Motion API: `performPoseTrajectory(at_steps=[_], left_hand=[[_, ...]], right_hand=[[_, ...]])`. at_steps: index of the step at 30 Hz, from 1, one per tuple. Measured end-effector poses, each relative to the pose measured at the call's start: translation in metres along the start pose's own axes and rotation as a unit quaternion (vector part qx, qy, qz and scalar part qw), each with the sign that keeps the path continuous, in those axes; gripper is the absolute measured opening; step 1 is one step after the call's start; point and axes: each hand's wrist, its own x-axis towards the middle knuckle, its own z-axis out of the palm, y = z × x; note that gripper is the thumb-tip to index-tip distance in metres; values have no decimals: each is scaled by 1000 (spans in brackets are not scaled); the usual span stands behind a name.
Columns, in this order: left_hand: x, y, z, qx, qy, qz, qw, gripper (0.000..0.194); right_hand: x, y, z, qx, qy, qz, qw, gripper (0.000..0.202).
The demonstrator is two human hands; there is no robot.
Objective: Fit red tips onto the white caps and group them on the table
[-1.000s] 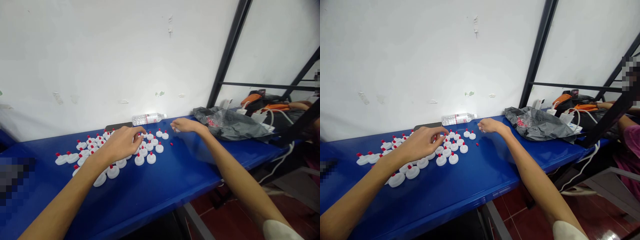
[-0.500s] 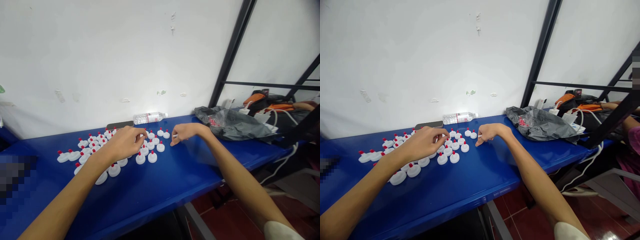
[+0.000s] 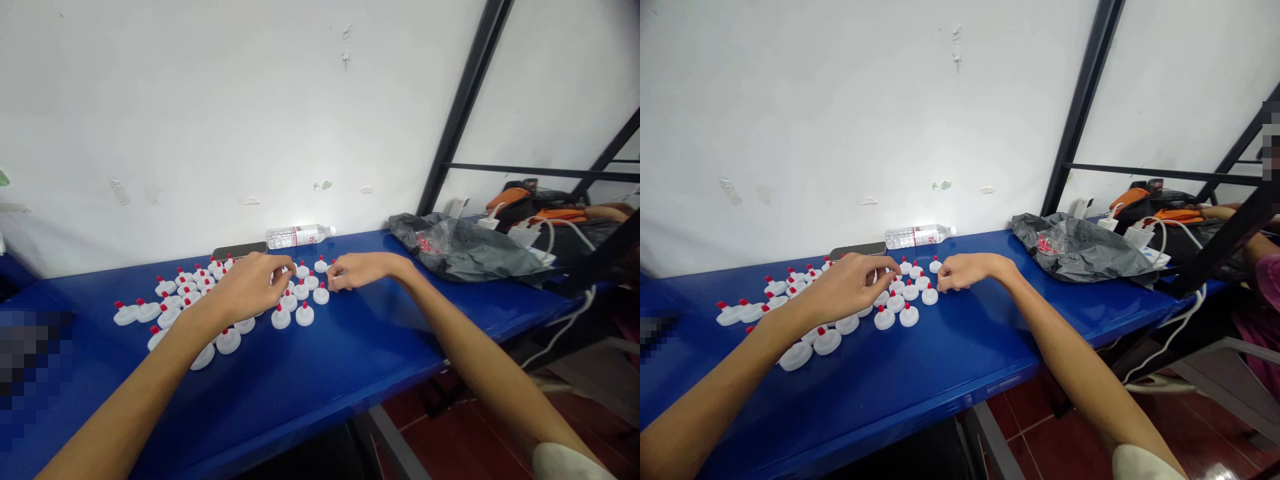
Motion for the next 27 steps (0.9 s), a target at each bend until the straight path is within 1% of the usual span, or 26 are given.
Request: performPoseTrajectory(at_steps=[2, 4, 6, 8, 11, 14, 18, 21, 23, 27], left_hand=[[-1, 3, 0, -33, 11, 0, 999, 30], [-1, 7, 0, -79, 13, 1, 997, 28], [-2, 12, 1, -132, 6, 2, 991, 25], [-2, 15, 2, -177, 5, 0, 984, 24], [-2, 17, 3, -211, 34, -2, 977, 21], [-2, 17, 4, -219, 68, 2, 973, 14], [-1, 17, 4, -216, 82, 1, 973, 16], [-1, 16, 5, -207, 90, 2, 974, 21], [-1, 14, 7, -192, 102, 15, 976, 24], [-1, 10, 12, -139, 117, 55, 982, 20]], right_hand=[[-3, -8, -1, 52, 15, -60, 997, 21], [-6, -16, -1, 122, 27, -119, 985, 23], [-7, -21, -1, 178, 35, -164, 970, 24], [-6, -23, 0, 210, 44, -194, 957, 27], [-4, -22, 2, 232, 53, -211, 948, 30], [0, -22, 4, 265, 66, -226, 935, 28], [4, -23, 9, 313, 77, -240, 916, 25], [6, -23, 11, 319, 85, -241, 913, 28], [6, -23, 11, 318, 84, -240, 914, 29], [7, -22, 11, 327, 67, -239, 912, 26]])
